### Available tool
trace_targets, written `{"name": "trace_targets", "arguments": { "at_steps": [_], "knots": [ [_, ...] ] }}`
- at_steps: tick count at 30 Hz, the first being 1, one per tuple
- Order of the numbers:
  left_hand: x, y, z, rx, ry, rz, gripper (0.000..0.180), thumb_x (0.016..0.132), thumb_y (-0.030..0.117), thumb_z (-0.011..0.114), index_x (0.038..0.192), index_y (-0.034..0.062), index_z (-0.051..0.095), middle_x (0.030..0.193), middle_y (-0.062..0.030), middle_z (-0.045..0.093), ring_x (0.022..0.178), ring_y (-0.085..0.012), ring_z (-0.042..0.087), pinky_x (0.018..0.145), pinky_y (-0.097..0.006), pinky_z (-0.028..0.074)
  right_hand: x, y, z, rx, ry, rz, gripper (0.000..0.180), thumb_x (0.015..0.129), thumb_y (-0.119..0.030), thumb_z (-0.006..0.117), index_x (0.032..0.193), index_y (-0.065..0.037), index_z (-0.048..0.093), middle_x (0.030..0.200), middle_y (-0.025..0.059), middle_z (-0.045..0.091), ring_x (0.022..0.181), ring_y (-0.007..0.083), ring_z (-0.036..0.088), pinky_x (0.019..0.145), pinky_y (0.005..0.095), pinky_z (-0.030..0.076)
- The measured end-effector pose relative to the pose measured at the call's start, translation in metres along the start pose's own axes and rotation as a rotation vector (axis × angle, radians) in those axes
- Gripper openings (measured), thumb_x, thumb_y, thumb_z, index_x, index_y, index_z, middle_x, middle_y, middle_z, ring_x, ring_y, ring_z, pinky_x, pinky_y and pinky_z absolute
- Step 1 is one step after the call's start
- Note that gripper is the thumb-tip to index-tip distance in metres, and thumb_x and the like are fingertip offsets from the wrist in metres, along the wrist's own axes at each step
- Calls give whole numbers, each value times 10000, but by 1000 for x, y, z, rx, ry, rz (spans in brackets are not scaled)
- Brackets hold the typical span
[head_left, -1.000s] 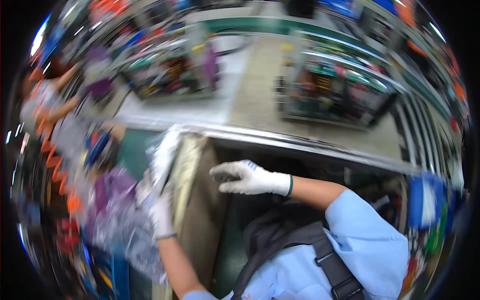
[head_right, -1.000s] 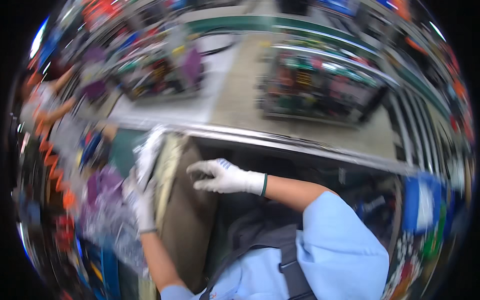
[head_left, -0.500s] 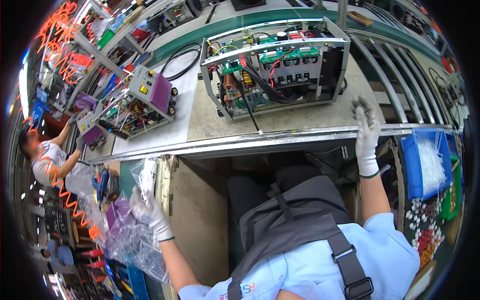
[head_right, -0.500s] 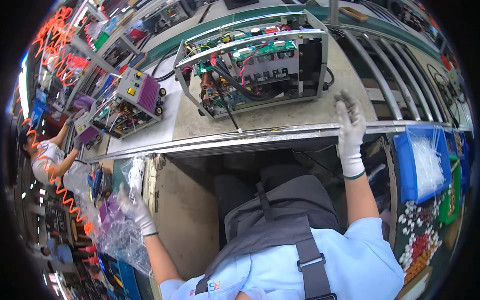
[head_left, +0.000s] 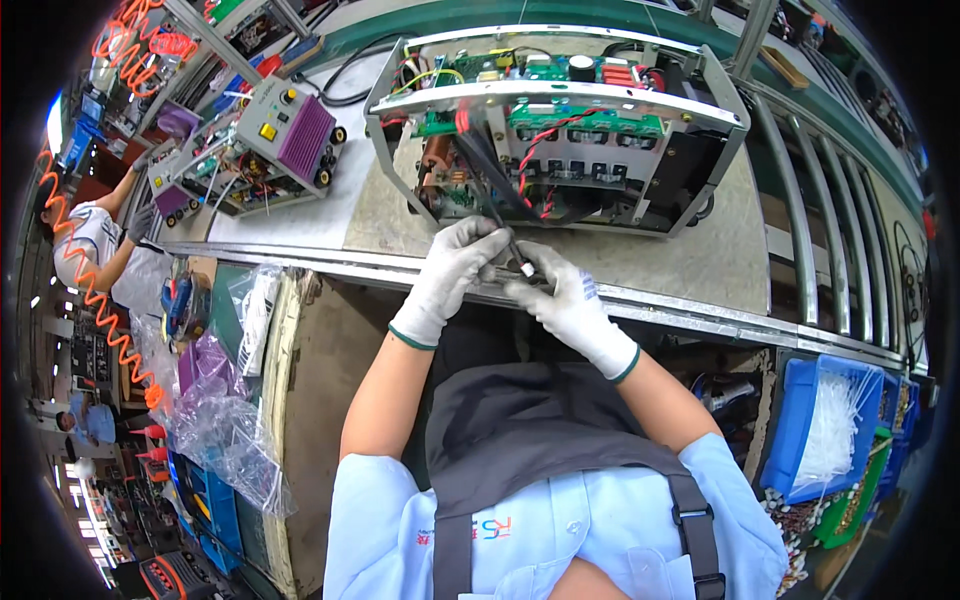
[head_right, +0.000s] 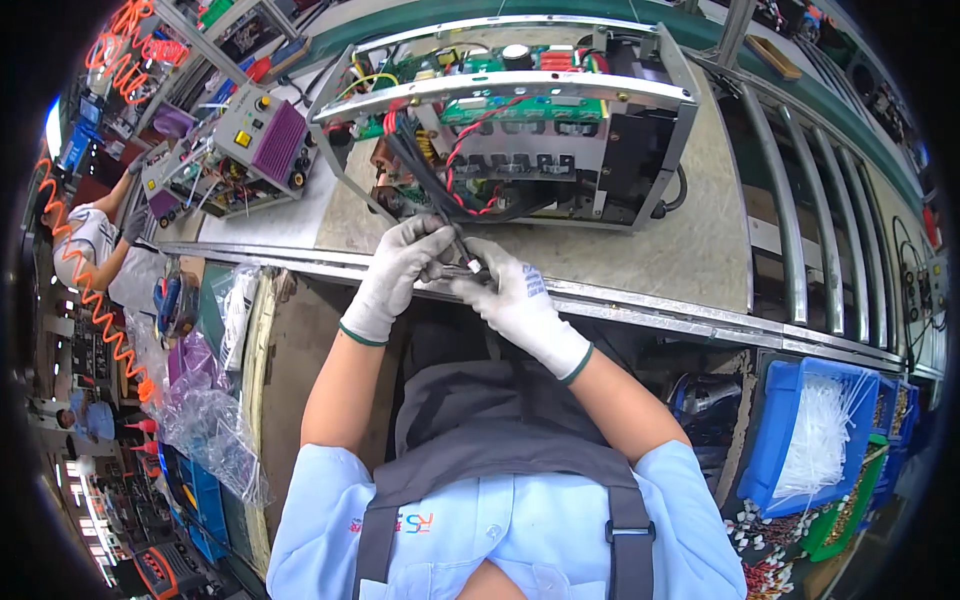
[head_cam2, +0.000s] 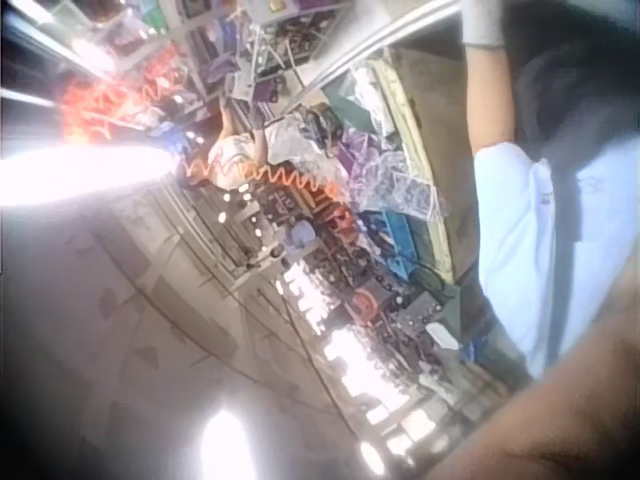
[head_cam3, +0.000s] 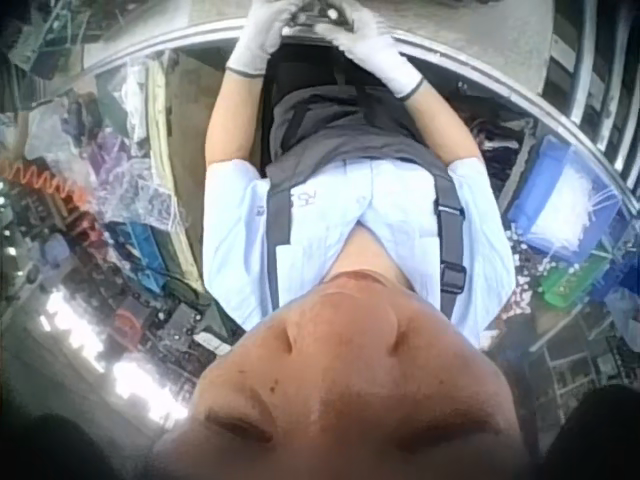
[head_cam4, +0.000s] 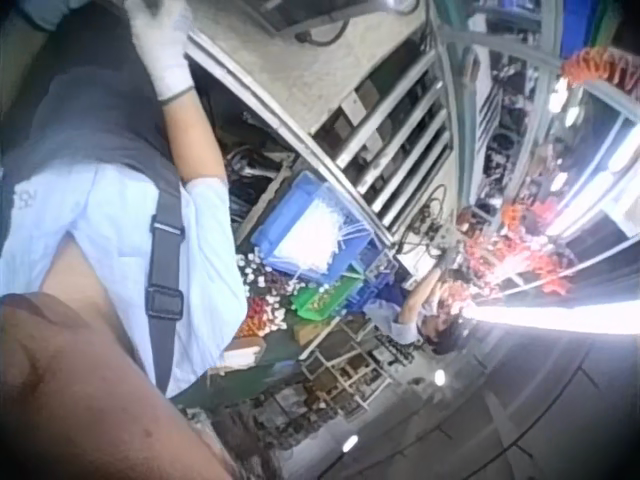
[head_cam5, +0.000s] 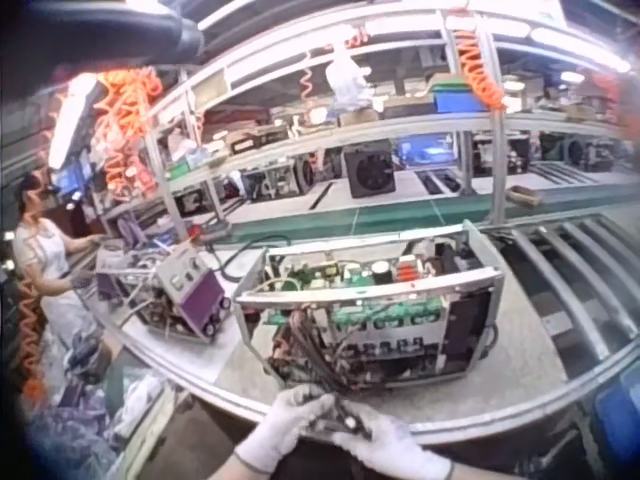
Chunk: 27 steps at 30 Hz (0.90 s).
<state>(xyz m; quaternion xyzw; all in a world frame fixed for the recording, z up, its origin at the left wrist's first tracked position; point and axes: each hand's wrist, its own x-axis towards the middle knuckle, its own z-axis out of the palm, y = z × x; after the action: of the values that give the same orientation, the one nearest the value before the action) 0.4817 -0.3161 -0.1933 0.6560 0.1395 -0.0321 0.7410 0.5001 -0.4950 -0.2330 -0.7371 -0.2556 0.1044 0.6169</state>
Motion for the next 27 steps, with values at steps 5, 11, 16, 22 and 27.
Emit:
{"name": "trace_targets", "arguments": {
  "at_steps": [5,11,16,22,27],
  "knots": [
    [-1,-2,12,-148,19,122,89,885,122,653,840,64,602,693,31,569,509,-24,469,477,-183,353,2,2,10,262,115,141,211,877,-137,654,1031,5,632,784,13,633,666,129,567,640,299,478],
    [11,4,-8,-263,5,147,102,865,123,671,904,43,621,708,34,574,546,-25,480,492,-187,374,0,-1,33,-203,180,-87,174,825,-104,677,965,-6,644,777,122,645,685,189,628,646,305,477],
    [-11,-6,-11,49,-245,94,176,839,120,699,937,6,608,769,-4,594,624,-34,506,546,-199,406,-10,-9,36,-130,166,-32,224,885,-114,624,1078,-1,636,844,65,665,732,128,623,658,266,483],
    [-14,-11,-13,-140,-251,159,153,855,89,678,965,-7,633,824,-2,625,710,-44,544,633,-193,434,-5,-19,13,732,5,366,236,912,-85,606,1105,47,576,946,75,648,789,123,631,715,251,517],
    [-18,-4,-11,342,-137,374,159,830,101,685,946,-5,662,824,-30,618,743,-94,570,668,-254,457,-4,-3,29,203,201,-34,267,869,-19,637,1115,20,541,997,79,631,845,108,618,755,245,504]
  ]
}}
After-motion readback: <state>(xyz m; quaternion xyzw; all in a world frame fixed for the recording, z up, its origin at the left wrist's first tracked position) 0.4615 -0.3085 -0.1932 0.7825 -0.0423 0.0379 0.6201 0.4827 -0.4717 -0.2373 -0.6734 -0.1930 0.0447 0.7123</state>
